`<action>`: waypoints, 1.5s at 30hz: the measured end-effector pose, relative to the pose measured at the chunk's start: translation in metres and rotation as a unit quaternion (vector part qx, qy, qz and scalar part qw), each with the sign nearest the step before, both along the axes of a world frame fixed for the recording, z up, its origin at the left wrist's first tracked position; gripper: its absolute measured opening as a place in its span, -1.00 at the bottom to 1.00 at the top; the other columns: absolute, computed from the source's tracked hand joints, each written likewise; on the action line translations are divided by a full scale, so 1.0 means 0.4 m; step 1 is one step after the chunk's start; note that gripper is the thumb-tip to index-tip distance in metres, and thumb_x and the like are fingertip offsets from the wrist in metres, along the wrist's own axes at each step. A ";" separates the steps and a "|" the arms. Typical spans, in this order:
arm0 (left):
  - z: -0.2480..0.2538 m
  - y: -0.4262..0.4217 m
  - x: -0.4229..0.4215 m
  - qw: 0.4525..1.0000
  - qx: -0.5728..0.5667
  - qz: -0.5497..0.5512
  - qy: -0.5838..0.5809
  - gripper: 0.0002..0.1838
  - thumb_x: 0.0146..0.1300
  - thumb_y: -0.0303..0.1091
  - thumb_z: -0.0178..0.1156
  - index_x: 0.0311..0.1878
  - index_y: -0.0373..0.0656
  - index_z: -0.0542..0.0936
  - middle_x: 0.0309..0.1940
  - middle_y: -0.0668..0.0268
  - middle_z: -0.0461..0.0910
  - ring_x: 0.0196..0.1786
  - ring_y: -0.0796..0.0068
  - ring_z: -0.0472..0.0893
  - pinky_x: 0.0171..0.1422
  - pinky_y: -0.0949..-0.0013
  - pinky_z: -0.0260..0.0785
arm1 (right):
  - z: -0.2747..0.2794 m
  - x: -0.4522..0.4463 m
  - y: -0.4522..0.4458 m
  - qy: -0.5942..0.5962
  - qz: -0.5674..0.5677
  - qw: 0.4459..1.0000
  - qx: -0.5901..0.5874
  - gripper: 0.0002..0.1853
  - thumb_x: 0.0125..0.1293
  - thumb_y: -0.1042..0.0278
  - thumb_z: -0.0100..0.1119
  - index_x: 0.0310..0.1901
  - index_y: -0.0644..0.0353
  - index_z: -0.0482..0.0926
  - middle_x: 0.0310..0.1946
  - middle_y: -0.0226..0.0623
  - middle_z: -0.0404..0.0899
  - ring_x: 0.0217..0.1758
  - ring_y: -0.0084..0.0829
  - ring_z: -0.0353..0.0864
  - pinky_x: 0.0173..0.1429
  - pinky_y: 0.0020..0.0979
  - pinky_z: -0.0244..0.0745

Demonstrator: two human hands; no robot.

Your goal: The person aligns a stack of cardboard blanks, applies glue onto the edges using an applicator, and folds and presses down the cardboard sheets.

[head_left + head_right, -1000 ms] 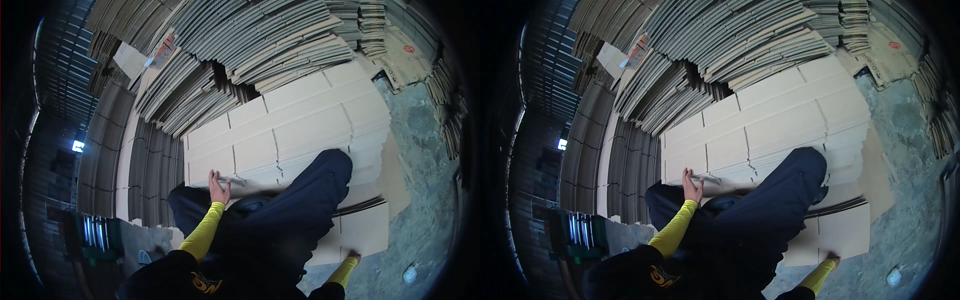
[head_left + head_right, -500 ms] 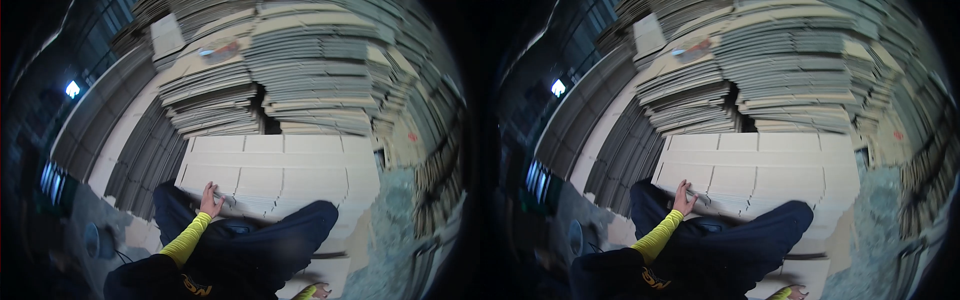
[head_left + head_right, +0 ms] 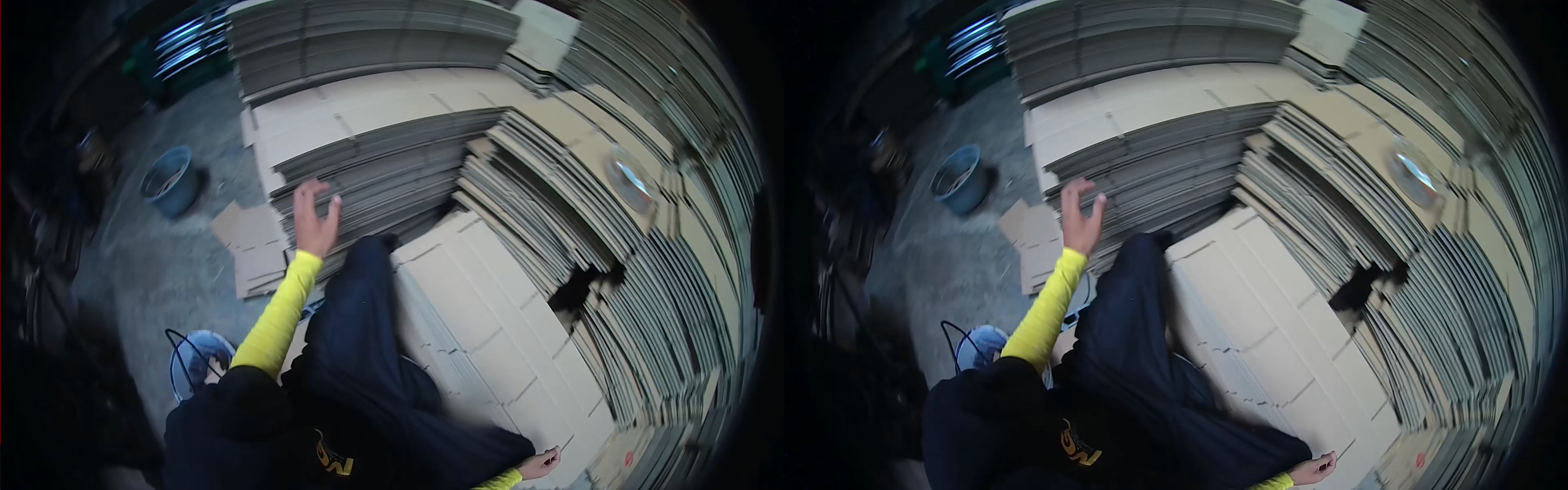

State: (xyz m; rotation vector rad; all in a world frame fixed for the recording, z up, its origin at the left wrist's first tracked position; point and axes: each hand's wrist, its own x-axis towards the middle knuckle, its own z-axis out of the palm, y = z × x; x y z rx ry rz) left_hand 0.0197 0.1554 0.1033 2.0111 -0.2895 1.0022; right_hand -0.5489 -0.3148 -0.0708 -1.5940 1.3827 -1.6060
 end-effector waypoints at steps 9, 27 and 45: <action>0.011 0.199 0.182 0.974 -0.050 0.180 0.128 -0.05 0.02 0.05 0.60 0.39 -0.31 0.46 0.28 -0.01 0.54 0.35 0.03 0.48 0.47 0.09 0.28 | -0.019 0.199 -0.033 0.077 0.157 0.977 0.118 -0.68 0.57 0.23 0.14 0.07 0.37 0.61 0.02 -0.17 0.67 0.08 -0.36 0.63 0.18 -0.40 0.54; 0.061 0.160 0.190 0.962 -0.158 0.180 0.131 -0.09 0.20 0.15 0.45 0.40 -0.36 0.40 0.28 -0.05 0.48 0.35 0.03 0.46 0.46 0.07 0.28 | -0.115 0.176 -0.011 0.183 0.164 0.967 0.073 -0.73 0.51 0.25 0.18 -0.06 0.31 0.69 -0.12 -0.22 0.62 -0.10 -0.40 0.54 0.06 -0.40 0.44; 0.734 0.470 0.752 0.954 -0.079 0.271 0.103 -0.15 0.05 0.22 0.54 0.38 0.05 0.57 0.40 0.12 0.46 0.46 0.11 0.40 0.54 -0.02 0.25 | -0.070 0.193 0.017 0.291 0.110 0.949 0.039 -0.60 0.39 0.15 0.23 -0.15 0.43 0.74 -0.17 0.19 0.69 -0.06 0.05 0.64 0.17 -0.05 0.54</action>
